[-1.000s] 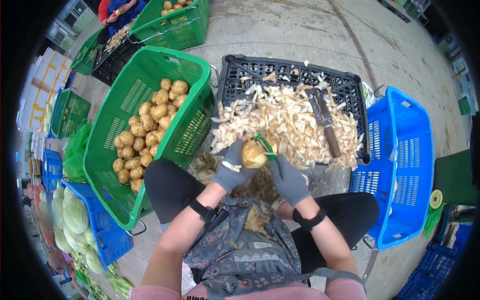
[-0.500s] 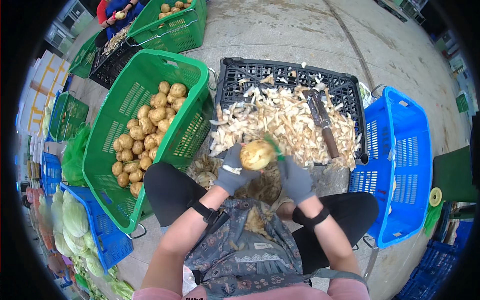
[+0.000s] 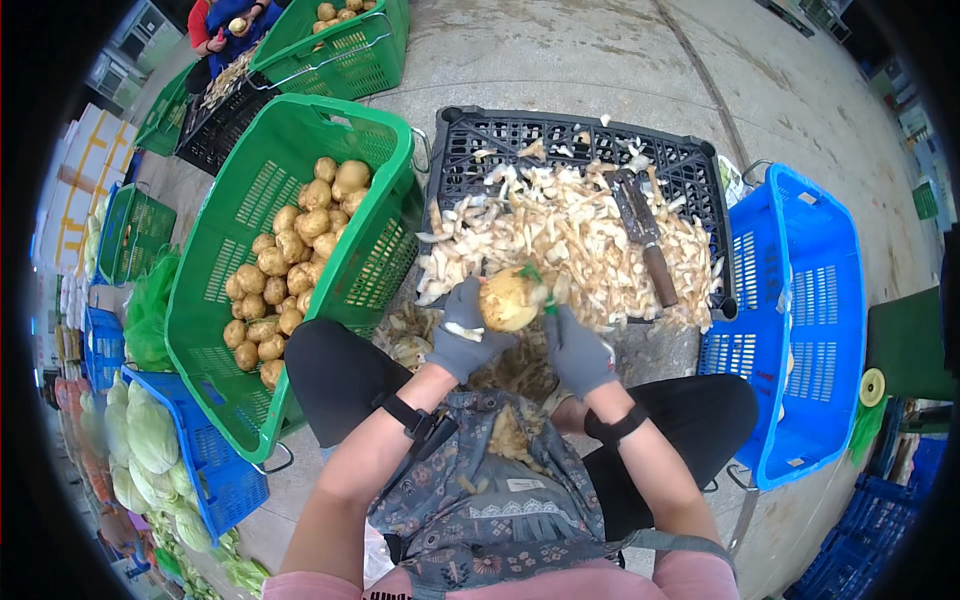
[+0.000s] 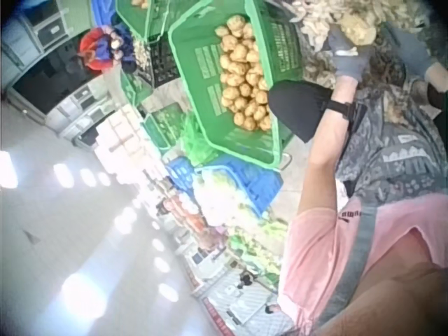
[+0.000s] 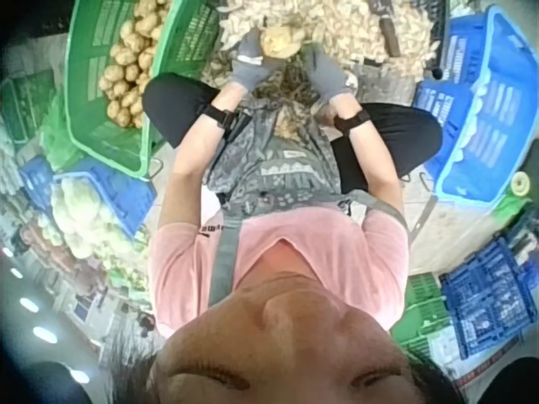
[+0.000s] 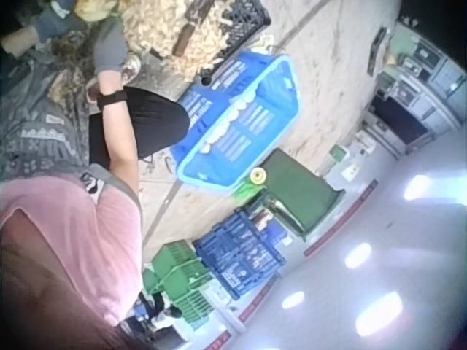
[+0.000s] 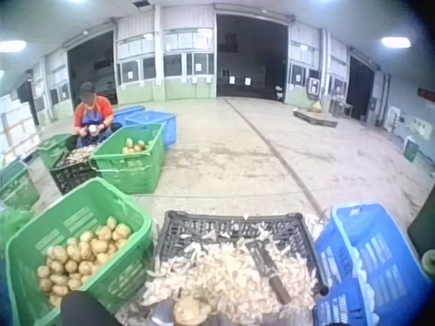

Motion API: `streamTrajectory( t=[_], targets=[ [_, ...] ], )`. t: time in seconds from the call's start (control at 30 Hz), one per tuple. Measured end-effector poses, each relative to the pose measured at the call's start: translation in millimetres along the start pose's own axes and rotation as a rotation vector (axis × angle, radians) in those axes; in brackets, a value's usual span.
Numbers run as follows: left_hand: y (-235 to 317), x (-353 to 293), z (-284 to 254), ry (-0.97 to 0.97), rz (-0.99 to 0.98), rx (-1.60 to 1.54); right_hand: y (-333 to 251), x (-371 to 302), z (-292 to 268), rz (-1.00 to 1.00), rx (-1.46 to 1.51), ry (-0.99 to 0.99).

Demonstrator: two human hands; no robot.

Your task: Peel potatoes using a hand peeler while seated in a vegetable processing area.

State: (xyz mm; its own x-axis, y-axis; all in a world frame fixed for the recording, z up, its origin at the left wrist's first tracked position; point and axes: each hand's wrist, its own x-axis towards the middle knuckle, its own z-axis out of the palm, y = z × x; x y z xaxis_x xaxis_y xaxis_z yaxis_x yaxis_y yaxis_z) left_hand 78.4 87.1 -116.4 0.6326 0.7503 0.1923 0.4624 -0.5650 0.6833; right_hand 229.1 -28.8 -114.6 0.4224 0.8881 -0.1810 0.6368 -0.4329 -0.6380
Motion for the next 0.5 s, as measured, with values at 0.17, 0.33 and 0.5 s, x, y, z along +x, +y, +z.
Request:
streamTrajectory(
  t=[0.17,0.33,0.5],
  targets=[
    [-6,-1,3,-0.016,-0.058,-0.052,5,-1,5,0.075,-0.015,0.032],
    [-11,-5,1,0.002,0.066,-0.03,6,-5,3,0.104,-0.052,0.024],
    [-12,-8,-1,-0.002,0.025,-0.014,-18,-17,-9,-0.05,0.02,-0.049]
  ],
)
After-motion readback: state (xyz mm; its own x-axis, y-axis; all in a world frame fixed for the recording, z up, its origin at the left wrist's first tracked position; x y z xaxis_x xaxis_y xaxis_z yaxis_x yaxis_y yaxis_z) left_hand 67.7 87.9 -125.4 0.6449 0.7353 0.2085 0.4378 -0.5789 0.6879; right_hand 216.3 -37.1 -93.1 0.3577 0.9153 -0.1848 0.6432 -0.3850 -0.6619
